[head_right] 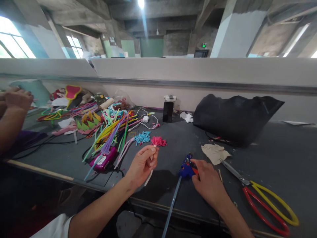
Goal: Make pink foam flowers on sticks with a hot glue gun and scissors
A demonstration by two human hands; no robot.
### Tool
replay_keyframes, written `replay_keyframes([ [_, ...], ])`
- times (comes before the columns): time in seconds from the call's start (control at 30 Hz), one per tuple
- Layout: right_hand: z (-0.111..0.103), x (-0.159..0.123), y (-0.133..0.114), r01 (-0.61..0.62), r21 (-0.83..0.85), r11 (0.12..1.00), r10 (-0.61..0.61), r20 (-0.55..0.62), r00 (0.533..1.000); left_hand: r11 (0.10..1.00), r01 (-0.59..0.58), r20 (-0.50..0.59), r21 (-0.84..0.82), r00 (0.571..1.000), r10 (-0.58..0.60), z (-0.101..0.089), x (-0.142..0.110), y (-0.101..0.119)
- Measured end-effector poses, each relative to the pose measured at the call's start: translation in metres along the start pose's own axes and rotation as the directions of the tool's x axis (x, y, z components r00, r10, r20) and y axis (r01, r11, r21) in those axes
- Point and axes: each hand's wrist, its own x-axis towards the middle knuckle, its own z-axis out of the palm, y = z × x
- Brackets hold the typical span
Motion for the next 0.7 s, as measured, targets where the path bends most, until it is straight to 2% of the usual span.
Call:
replay_keyframes([
  [0.2, 0.002, -0.013, -0.012, 0.09, -0.114, 0.989, -0.084, 0.056, 0.995, 1.0, -0.023, -0.015, 0.021, 1.0, 0.023, -0.001, 0.0, -0.001],
  [0.4, 0.006, -0.014, -0.011, -0.018, -0.187, 0.982, 0.034, 0.082, 0.996, 0.999, -0.027, -0.041, 0.041, 0.999, 0.029, 0.0, 0.001, -0.001],
  [0.7, -0.001, -0.018, -0.01, -0.039, -0.199, 0.979, 0.077, 0.183, 0.98, 0.996, -0.052, -0.088, 0.068, 0.994, 0.058, 0.0, 0.002, 0.0],
])
